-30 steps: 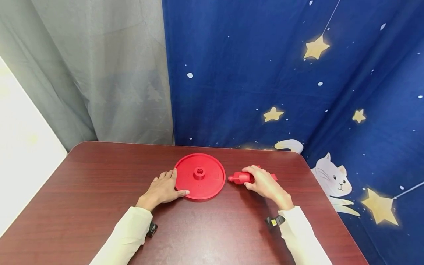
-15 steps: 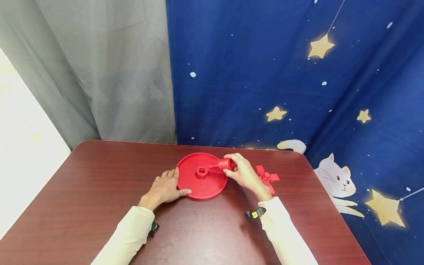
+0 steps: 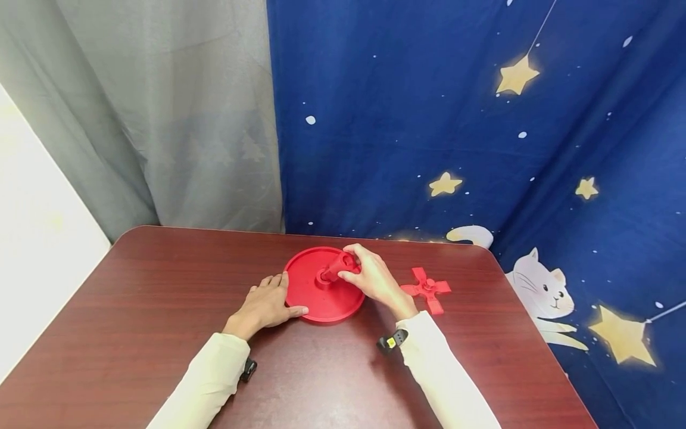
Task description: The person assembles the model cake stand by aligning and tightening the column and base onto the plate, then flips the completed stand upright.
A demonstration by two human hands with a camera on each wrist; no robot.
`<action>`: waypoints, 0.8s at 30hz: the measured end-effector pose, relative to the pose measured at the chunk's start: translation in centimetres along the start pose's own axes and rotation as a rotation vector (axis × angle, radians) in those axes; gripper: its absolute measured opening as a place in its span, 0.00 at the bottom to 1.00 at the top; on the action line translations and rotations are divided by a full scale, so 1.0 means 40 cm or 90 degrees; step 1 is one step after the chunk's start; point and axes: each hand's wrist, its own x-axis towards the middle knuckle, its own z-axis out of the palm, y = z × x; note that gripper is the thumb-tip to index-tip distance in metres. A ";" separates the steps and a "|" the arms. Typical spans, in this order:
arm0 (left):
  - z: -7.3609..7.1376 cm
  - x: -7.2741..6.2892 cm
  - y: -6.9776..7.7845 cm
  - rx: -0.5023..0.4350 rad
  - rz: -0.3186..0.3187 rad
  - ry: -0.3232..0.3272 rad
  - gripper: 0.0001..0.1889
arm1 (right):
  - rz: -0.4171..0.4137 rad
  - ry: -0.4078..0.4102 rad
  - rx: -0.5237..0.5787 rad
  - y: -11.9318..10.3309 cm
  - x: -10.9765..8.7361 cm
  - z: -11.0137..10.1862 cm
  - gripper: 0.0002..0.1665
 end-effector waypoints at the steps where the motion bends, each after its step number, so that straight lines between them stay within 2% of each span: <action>1: -0.001 0.000 0.000 0.002 0.000 -0.001 0.55 | -0.004 -0.001 -0.004 -0.003 0.004 0.003 0.32; 5: -0.004 -0.002 0.002 0.004 0.001 -0.005 0.55 | -0.019 -0.004 -0.020 -0.015 0.016 0.014 0.34; 12: -0.009 -0.005 0.005 0.006 -0.003 -0.013 0.54 | -0.010 -0.023 -0.015 -0.031 0.029 0.031 0.38; 19: -0.007 -0.003 0.005 0.003 -0.005 -0.015 0.54 | -0.038 -0.051 -0.039 -0.043 0.039 0.030 0.35; 24: -0.008 -0.001 0.005 0.003 -0.005 -0.019 0.54 | -0.030 -0.058 -0.051 -0.047 0.043 0.032 0.35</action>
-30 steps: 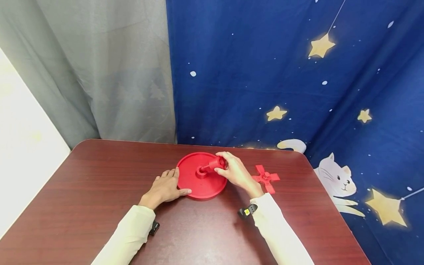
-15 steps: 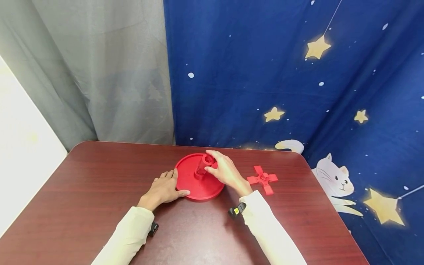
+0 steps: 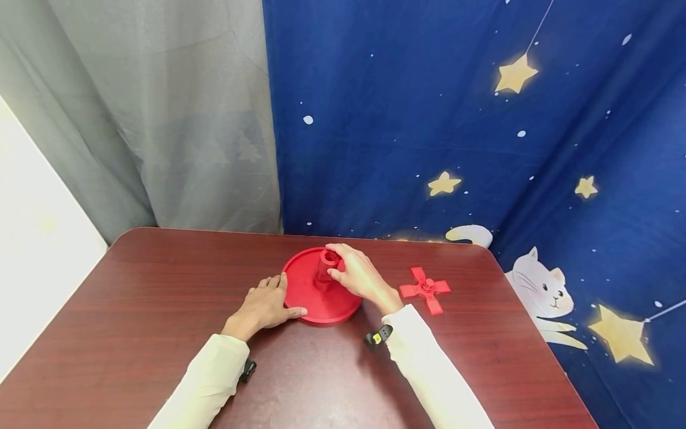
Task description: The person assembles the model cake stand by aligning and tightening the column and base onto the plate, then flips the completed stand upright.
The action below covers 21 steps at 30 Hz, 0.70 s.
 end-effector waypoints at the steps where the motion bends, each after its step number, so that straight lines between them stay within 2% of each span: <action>1: -0.001 0.000 -0.001 0.001 0.000 0.000 0.55 | 0.004 0.003 0.001 -0.001 0.001 0.001 0.35; 5: -0.003 0.000 -0.004 0.003 -0.002 0.001 0.55 | 0.000 0.005 0.009 -0.007 0.004 0.005 0.34; 9: -0.004 0.000 -0.003 0.005 0.001 0.002 0.54 | -0.010 -0.001 -0.013 -0.010 0.005 0.013 0.34; 15: -0.005 0.002 0.002 0.000 0.005 0.001 0.54 | 0.037 0.038 -0.045 -0.008 0.004 0.026 0.35; 17: -0.005 0.001 0.003 0.002 0.001 -0.002 0.54 | 0.047 0.036 -0.028 -0.005 0.002 0.031 0.38; 21: -0.003 0.001 0.003 0.007 0.002 -0.002 0.54 | 0.048 0.016 0.050 0.002 -0.003 0.038 0.45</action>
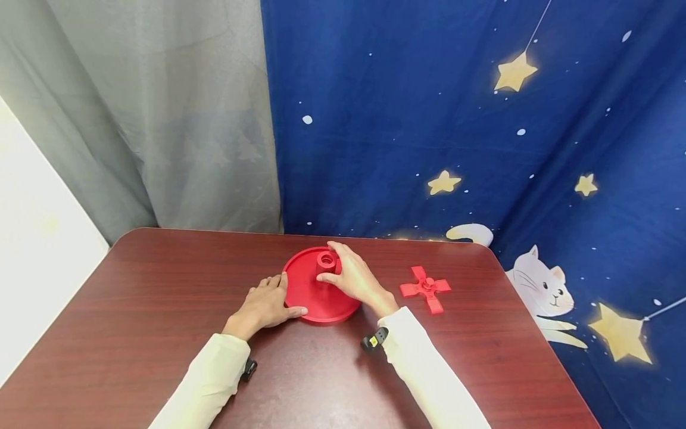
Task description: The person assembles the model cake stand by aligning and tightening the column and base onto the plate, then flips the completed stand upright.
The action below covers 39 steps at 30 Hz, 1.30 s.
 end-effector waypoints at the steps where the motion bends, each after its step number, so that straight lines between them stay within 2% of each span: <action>1: 0.001 0.000 0.000 -0.001 0.001 0.000 0.54 | 0.000 -0.006 0.024 0.002 -0.002 0.001 0.45; 5: 0.002 0.000 0.001 -0.002 0.000 0.001 0.54 | 0.000 -0.024 0.111 0.008 -0.011 0.001 0.44; 8: 0.001 0.001 0.001 -0.003 -0.003 -0.001 0.54 | 0.003 -0.031 0.141 0.012 -0.015 -0.001 0.42; 12: 0.000 0.000 0.001 -0.004 -0.004 0.001 0.55 | 0.008 -0.025 0.133 0.015 -0.013 -0.002 0.38; 16: -0.001 0.000 0.001 -0.004 -0.002 0.004 0.54 | 0.016 0.002 0.135 0.018 -0.010 0.002 0.34; 21: 0.000 0.000 0.001 -0.004 0.000 0.005 0.54 | 0.045 0.040 0.160 0.019 -0.009 0.012 0.30; 25: 0.001 0.001 0.001 -0.005 -0.003 0.003 0.54 | 0.070 0.063 0.150 0.017 -0.007 0.019 0.27; 29: 0.000 0.001 0.003 -0.008 -0.002 0.002 0.54 | 0.078 0.066 0.135 0.018 -0.007 0.022 0.30; 34: -0.001 0.000 0.003 -0.011 0.000 0.001 0.54 | 0.060 0.028 0.158 0.021 -0.015 0.021 0.41; 39: 0.000 0.000 0.001 -0.011 0.000 0.004 0.54 | 0.041 0.004 0.195 0.021 -0.017 0.021 0.39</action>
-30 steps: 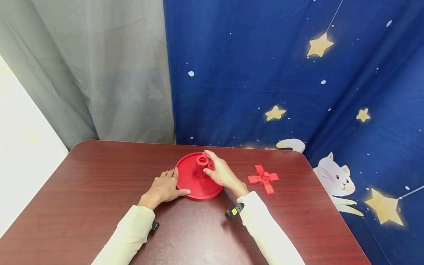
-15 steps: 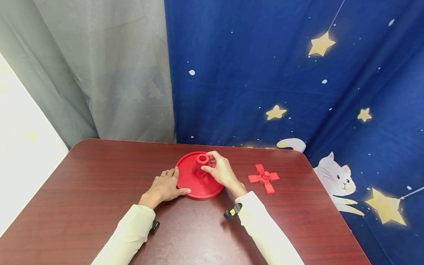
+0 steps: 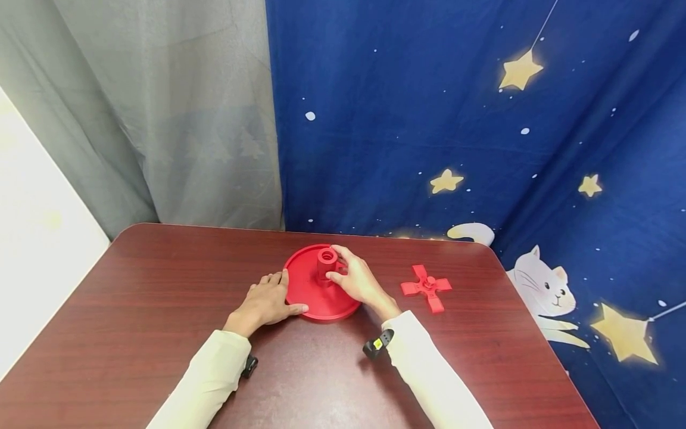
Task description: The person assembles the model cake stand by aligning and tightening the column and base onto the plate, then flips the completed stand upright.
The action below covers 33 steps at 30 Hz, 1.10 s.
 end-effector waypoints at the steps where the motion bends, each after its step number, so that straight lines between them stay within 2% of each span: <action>1: 0.000 0.000 0.000 0.000 0.000 0.001 0.54 | -0.001 0.001 0.001 -0.001 0.000 0.000 0.37; 13: -0.002 -0.002 0.001 -0.001 0.001 0.002 0.54 | 0.021 0.049 0.014 -0.004 0.006 0.007 0.29; 21: -0.001 -0.002 0.001 -0.002 0.004 0.001 0.54 | 0.024 0.093 -0.058 -0.002 0.012 0.015 0.27; 27: 0.003 0.000 -0.003 -0.005 0.007 0.004 0.54 | 0.009 0.069 -0.108 -0.002 0.010 0.010 0.34; 30: 0.004 0.001 -0.004 -0.006 0.005 -0.001 0.54 | -0.012 0.046 -0.107 -0.003 0.007 0.007 0.39; 33: 0.005 0.003 -0.004 -0.005 0.002 -0.004 0.54 | -0.025 0.025 -0.095 -0.002 0.004 0.005 0.39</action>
